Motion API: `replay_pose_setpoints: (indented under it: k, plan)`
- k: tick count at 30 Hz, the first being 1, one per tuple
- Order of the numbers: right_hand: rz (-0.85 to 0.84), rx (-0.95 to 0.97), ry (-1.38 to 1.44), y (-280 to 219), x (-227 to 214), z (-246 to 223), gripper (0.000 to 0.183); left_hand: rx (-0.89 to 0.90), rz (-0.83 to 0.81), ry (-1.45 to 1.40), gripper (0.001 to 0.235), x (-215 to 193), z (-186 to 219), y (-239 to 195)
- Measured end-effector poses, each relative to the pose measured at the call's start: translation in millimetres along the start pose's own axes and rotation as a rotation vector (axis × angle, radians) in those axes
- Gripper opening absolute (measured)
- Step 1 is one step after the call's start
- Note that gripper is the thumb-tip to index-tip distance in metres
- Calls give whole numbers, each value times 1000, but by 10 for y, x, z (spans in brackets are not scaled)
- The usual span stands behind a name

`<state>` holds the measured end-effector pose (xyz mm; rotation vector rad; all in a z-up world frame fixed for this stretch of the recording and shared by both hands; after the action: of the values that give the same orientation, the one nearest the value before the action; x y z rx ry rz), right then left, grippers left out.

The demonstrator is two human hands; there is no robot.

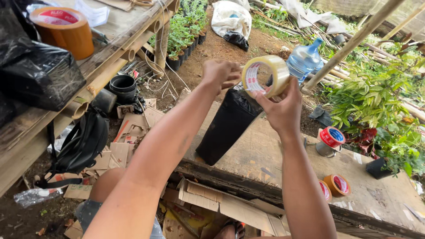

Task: The person seals a black plastic nursery bag containing a plant by folding the top and then repeatedly wrapping it with clear packing tape. They rotate the bag to apply tape along its length and around the top, securing the contents.

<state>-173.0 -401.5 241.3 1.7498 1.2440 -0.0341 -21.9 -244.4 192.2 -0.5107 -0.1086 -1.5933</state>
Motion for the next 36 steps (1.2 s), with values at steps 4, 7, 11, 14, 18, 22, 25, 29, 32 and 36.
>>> replay_pose_setpoints:
  k: [4,7,11,14,18,22,25,29,32,36]
  plan:
    - [-23,-19,-2,19,7,40,54,96,-116,-195,15,62,-354,211]
    - [-2,44,-28,16,3,124,57,74,-61,-184,16,128,-562,354]
    - [-28,-52,48,-12,-16,181,64,85,-52,-206,20,158,-691,401]
    - [-35,-117,20,-1,-53,147,64,49,-28,-188,19,142,-651,305]
    - [-45,-20,-35,-2,-81,149,67,-16,-64,-132,23,95,-614,167]
    - [-50,81,5,8,-94,211,68,38,-79,-94,31,-2,-590,113]
    - [-62,-148,110,-101,-136,202,59,-133,-59,9,57,-81,-691,-4]
    - [-34,-99,91,-225,-278,293,52,471,-567,-438,76,168,-767,-544]
    - [9,-71,176,-239,-376,386,51,898,-475,451,101,158,-919,-937]
    - [68,71,230,-382,-448,416,58,741,-363,798,120,332,-919,-1129]
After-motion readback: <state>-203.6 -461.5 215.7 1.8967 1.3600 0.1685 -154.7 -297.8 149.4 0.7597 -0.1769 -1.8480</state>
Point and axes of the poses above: each hand's wrist, its own y-axis towards the middle knuckle, its own x-axis out of the palm, z = x × y, the point moved 3 cm from there along y, towards the middle knuckle
